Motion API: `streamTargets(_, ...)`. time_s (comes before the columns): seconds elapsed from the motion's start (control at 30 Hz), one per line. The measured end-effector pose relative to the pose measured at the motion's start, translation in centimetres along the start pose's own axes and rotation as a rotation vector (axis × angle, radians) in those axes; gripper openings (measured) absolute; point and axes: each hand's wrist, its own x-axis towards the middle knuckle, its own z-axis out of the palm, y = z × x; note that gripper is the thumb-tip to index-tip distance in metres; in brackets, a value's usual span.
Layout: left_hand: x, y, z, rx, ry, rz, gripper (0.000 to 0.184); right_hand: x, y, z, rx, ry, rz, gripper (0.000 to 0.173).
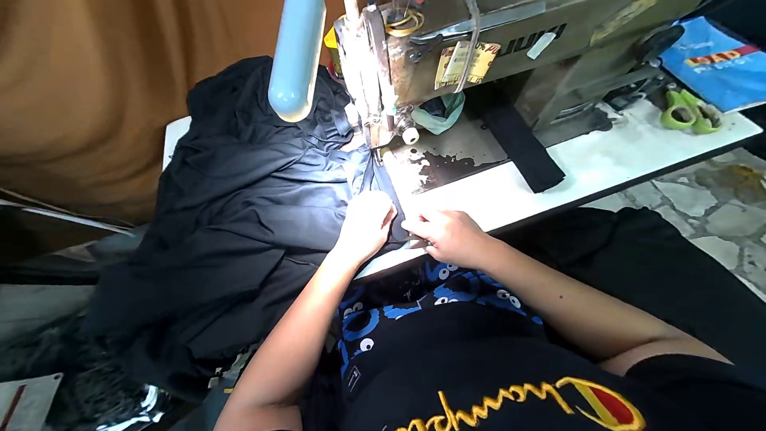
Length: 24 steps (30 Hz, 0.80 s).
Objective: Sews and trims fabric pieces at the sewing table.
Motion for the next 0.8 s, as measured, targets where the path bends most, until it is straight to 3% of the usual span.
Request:
streamTargets(0.47, -1.8, -0.2, -0.2, 0.054, 0.001, 0.092, 0.03, 0.4, 0.8, -0.2, -0.035, -0.03, -0.19, 0.023)
streamTargets(0.7, -1.8, -0.5, 0.1, 0.062, 0.035, 0.1, 0.031, 0.1, 1.0, -1.2, 0.065, -0.117, -0.099, 0.025)
streamTargets(0.8, -1.7, -0.4, 0.0, 0.064, 0.022, 0.095, 0.031, -0.9, 2.6, -2.5, 0.123, 0.061, 0.043, 0.018)
